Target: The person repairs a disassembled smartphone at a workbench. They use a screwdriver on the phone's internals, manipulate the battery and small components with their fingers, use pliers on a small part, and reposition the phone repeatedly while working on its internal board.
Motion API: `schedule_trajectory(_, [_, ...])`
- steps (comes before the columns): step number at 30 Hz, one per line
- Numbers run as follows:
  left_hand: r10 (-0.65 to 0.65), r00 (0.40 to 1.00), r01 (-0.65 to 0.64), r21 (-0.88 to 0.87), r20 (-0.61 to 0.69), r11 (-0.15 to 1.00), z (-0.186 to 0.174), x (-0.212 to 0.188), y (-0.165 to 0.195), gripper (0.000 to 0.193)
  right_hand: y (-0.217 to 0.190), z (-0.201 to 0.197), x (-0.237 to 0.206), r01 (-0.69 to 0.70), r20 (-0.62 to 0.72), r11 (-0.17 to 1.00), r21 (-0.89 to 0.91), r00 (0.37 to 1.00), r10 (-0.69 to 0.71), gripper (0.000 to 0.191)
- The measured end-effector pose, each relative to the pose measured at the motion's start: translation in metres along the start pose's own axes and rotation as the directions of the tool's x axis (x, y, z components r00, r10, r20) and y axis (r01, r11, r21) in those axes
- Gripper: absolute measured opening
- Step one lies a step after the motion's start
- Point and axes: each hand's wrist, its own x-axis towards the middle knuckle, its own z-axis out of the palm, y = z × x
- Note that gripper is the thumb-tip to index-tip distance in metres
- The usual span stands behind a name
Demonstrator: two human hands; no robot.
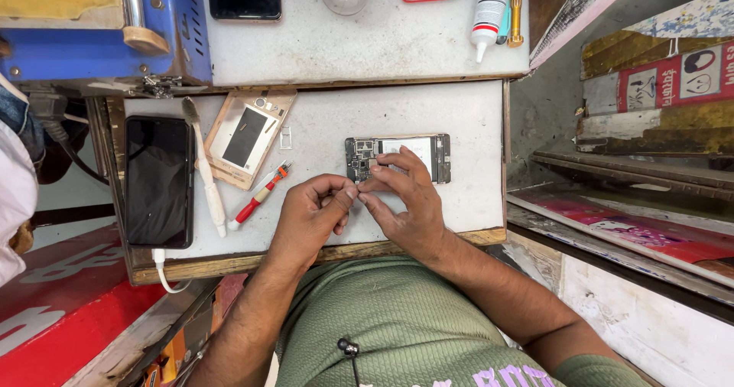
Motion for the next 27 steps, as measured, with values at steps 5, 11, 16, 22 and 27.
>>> schedule_trajectory(5, [-0.025, 0.999, 0.027, 0.053, -0.031, 0.998, 0.004, -0.005, -0.002, 0.020, 0.004, 0.003, -0.011, -0.008, -0.016, 1.000, 0.001, 1.000, 0.008, 0.063])
schedule_trajectory(11, [0.307, 0.947, -0.232, 0.453, -0.097, 0.860, 0.001, -0.019, 0.005, 0.019, 0.005, 0.004, -0.013, -0.021, -0.020, 1.000, 0.014, 1.000, 0.021, 0.064])
schedule_trajectory(16, [0.558, 0.818, -0.172, 0.864, -0.143, 0.473, -0.028, -0.037, 0.021, 0.016, 0.006, 0.006, -0.016, -0.034, -0.020, 0.999, 0.016, 0.999, 0.034, 0.063])
schedule_trajectory(22, [0.609, 0.766, -0.063, 0.919, -0.205, 0.389, -0.048, -0.062, 0.052, 0.015, 0.003, 0.002, -0.017, -0.069, -0.008, 0.996, 0.063, 0.998, 0.070, 0.063])
schedule_trajectory(27, [0.494, 0.868, -0.273, 0.780, -0.052, 0.562, -0.002, -0.048, 0.039, 0.019, 0.002, 0.000, -0.012, -0.039, 0.019, 0.997, 0.067, 0.999, 0.037, 0.067])
